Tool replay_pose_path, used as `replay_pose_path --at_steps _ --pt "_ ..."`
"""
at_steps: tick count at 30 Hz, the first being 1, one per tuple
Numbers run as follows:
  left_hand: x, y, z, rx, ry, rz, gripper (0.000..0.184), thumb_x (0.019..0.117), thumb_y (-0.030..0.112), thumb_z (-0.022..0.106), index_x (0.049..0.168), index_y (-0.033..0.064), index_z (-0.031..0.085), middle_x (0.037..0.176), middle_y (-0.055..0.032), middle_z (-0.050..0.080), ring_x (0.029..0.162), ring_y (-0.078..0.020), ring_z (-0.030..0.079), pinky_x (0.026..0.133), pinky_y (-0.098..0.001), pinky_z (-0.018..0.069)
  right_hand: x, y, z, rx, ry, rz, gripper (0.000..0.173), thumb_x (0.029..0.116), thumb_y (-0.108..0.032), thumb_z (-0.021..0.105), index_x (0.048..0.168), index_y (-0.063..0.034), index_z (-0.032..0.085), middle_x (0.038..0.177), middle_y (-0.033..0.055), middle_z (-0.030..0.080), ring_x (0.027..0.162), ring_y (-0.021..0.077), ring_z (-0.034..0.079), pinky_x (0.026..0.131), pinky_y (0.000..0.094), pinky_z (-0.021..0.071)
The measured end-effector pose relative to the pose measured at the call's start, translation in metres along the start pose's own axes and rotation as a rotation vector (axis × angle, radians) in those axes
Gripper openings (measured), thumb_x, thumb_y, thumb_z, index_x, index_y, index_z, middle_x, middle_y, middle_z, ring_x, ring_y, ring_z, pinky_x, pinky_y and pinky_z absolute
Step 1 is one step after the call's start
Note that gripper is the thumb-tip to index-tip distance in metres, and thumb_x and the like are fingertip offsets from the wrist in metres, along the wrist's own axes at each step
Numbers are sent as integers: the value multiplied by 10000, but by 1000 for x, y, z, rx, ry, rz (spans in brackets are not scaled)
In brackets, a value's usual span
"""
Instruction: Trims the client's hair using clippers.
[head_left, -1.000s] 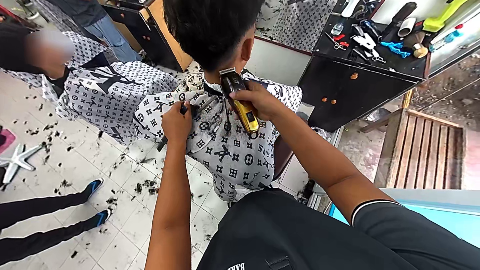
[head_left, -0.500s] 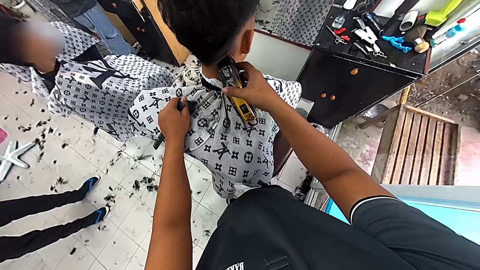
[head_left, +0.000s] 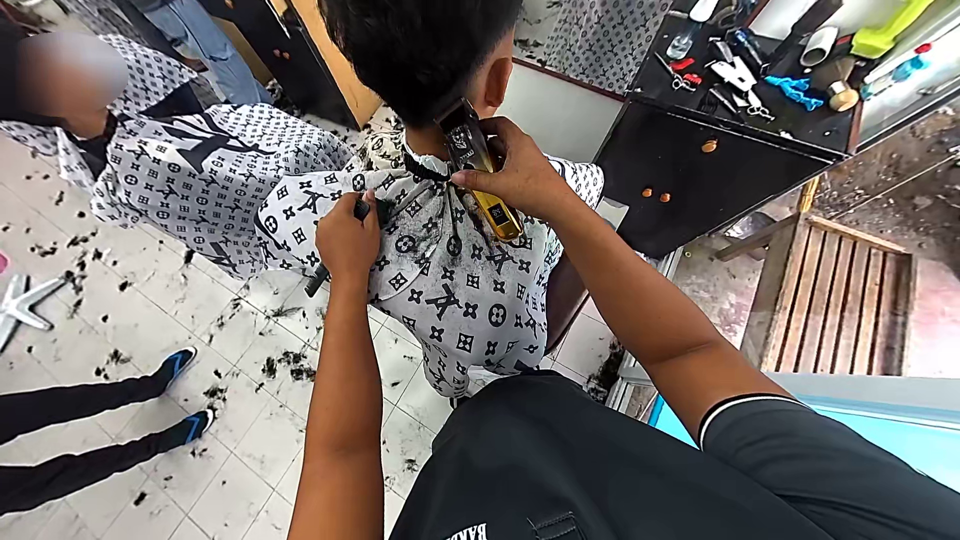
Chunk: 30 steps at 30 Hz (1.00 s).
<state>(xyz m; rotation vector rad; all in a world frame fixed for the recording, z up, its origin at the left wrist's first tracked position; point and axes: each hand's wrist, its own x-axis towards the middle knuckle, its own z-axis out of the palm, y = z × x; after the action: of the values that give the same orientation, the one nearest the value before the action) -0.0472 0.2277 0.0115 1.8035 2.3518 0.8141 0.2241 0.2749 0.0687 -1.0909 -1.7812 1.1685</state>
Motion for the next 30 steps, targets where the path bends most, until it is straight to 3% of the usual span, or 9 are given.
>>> replay_pose_path --at_steps 18,30 --pt "1 0 0 3 -6 3 556 1075 517 410 1157 50 701 1015 -241 717 980 -456 688 806 -688 488 -4 -9 -15 -108 13 35 753 839 -337 842 1410 -36 454 1136 106 689 958 157 694 881 357 581" --pt "0 -1 1 -2 -5 6 546 1081 508 405 1161 58 704 1030 -233 719 979 -450 690 802 -688 481 -6 -19 -26 -107 10 -33 717 841 -306 836 1399 -40 472 1197 94 681 1028 126 683 921 312 569"
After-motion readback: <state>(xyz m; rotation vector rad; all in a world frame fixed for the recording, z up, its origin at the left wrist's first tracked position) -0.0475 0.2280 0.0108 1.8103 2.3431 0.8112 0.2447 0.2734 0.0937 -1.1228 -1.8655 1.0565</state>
